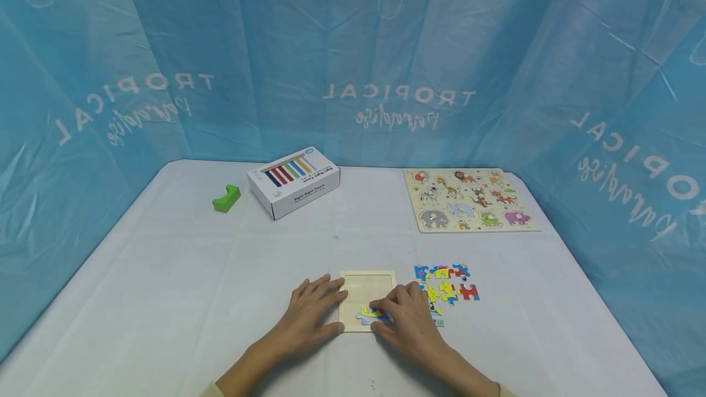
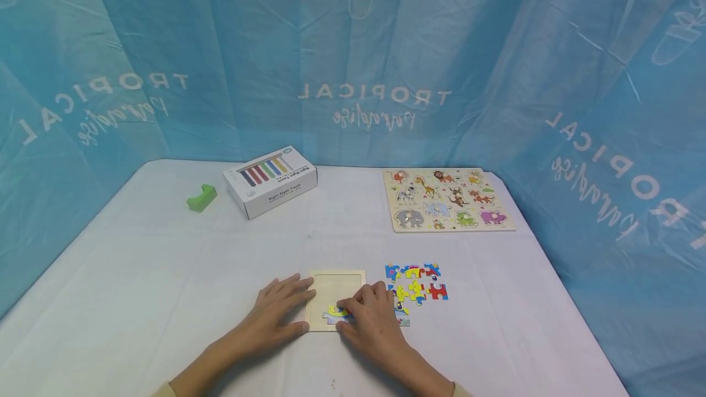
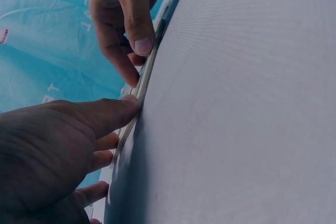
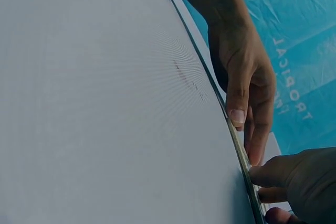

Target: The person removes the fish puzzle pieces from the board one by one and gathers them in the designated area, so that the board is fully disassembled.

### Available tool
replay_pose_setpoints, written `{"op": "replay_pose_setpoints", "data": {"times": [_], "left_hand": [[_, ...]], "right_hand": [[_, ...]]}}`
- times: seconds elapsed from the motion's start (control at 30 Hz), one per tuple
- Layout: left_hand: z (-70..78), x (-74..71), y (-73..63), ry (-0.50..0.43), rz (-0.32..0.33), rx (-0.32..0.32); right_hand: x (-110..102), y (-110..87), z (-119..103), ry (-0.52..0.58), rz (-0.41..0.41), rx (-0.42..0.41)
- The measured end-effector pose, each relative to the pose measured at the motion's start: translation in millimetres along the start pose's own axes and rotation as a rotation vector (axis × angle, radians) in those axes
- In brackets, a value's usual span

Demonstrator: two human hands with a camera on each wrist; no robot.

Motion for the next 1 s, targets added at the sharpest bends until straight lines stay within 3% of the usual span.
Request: {"op": "replay_pose_setpoints", "data": {"times": [1.0], "left_hand": [[-1.2, 1.9, -0.1, 0.038, 0.033, 0.026]], "right_hand": [[0.8, 0.0, -2.3, -0.009, 0.023, 0.013]]}}
Point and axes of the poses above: each hand's wrist, its own y-axis towards the middle knuckle, its own x-axis out of the palm, z = x × y, the point moved 1 cm from there along y, towards the middle knuckle, and after that the axes turned 14 degrees about x, right-handed, at the moved point
